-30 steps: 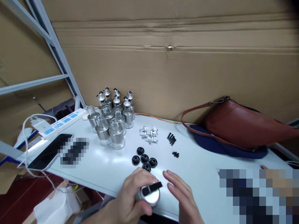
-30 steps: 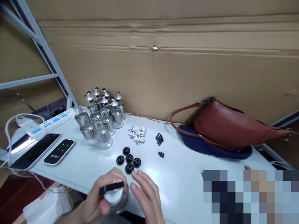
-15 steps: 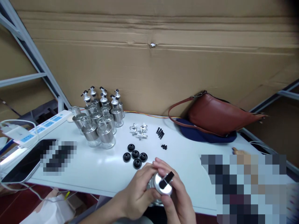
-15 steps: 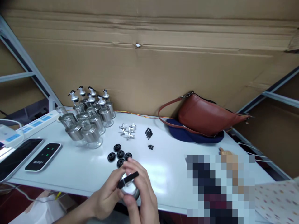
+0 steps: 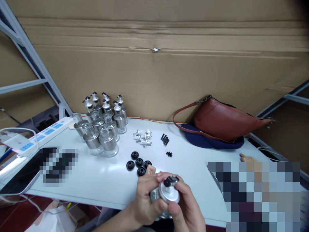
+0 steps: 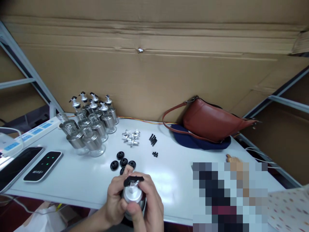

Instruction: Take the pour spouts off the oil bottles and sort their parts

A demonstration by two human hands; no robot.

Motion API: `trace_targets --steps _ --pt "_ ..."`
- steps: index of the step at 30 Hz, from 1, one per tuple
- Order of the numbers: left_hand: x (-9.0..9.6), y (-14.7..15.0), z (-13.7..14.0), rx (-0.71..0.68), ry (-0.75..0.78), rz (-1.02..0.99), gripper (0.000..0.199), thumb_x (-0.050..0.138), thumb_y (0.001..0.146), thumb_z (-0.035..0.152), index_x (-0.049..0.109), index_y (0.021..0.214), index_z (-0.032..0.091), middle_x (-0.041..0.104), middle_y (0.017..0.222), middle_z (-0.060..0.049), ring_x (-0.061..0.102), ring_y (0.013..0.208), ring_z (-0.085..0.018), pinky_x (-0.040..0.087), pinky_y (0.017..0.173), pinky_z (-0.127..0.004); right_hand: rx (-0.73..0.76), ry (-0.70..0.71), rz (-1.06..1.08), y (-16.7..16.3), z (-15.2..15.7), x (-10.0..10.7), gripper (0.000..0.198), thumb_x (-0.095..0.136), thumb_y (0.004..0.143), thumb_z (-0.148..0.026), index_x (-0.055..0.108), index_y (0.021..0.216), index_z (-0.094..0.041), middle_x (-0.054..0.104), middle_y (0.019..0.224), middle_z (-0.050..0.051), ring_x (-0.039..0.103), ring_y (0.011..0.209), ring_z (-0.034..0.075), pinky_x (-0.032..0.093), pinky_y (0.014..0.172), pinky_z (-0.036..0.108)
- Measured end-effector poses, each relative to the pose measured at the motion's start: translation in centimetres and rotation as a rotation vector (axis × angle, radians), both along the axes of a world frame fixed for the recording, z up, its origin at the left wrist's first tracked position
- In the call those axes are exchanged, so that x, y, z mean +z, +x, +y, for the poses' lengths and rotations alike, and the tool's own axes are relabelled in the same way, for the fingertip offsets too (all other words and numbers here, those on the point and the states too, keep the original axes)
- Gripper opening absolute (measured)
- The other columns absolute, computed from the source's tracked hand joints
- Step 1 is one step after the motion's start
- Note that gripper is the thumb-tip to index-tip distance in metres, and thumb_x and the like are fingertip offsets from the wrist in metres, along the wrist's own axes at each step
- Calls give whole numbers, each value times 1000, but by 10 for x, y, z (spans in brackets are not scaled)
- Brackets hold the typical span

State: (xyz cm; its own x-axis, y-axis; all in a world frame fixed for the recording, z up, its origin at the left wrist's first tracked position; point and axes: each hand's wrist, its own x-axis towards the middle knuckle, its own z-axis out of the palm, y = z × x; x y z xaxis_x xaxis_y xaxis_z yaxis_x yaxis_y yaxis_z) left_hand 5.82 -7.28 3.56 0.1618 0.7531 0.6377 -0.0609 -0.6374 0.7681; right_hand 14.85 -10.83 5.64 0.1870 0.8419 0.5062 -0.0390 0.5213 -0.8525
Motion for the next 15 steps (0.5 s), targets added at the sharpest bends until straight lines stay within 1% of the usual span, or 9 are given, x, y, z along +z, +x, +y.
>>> trace_targets --steps 3,5,8,10,12,14,15 --pt "0 4 1 34 7 -17 52 37 87 65 60 79 18 55 61 0 45 56 -13 34 69 -33 -9 -13 69 0 0 1 21 57 88 -41 63 105 -32 66 103 3 62 96 19 51 85 30" --pt "0 5 2 28 15 -46 51 39 87 64 60 79 18 58 64 -1 48 58 -14 35 69 -33 29 -2 85 1 1 0 22 56 89 -41 64 107 -32 66 104 3 62 98 20 51 86 31" --pt "3 5 3 -33 14 -66 50 40 87 63 62 87 18 66 76 -4 53 62 -14 38 69 -31 136 33 95 5 4 -7 25 56 89 -42 65 109 -29 67 102 5 63 98 21 52 85 34" --pt "6 4 4 -70 -7 -42 53 40 86 64 63 93 17 68 82 -6 55 64 -15 39 70 -31 162 32 153 10 7 -10 26 57 88 -42 65 108 -28 68 100 6 65 96 22 53 84 36" --pt "10 3 4 -80 -14 -13 56 39 86 65 64 92 16 67 76 -6 54 61 -14 39 72 -31 121 -13 279 19 10 -9 25 59 85 -46 67 102 -30 69 96 4 67 86 21 55 79 37" --pt "13 1 1 -89 -35 16 57 38 86 66 64 81 15 65 64 -4 53 55 -13 38 73 -33 30 -90 432 30 16 -3 26 56 84 -55 68 93 -33 68 89 -1 66 73 17 55 73 36" --pt "14 -1 -2 -92 -48 26 58 37 86 67 63 77 16 64 60 -3 53 53 -13 37 74 -34 -41 -135 501 36 19 0 30 52 84 -60 67 92 -35 67 88 -3 65 69 14 55 74 35"
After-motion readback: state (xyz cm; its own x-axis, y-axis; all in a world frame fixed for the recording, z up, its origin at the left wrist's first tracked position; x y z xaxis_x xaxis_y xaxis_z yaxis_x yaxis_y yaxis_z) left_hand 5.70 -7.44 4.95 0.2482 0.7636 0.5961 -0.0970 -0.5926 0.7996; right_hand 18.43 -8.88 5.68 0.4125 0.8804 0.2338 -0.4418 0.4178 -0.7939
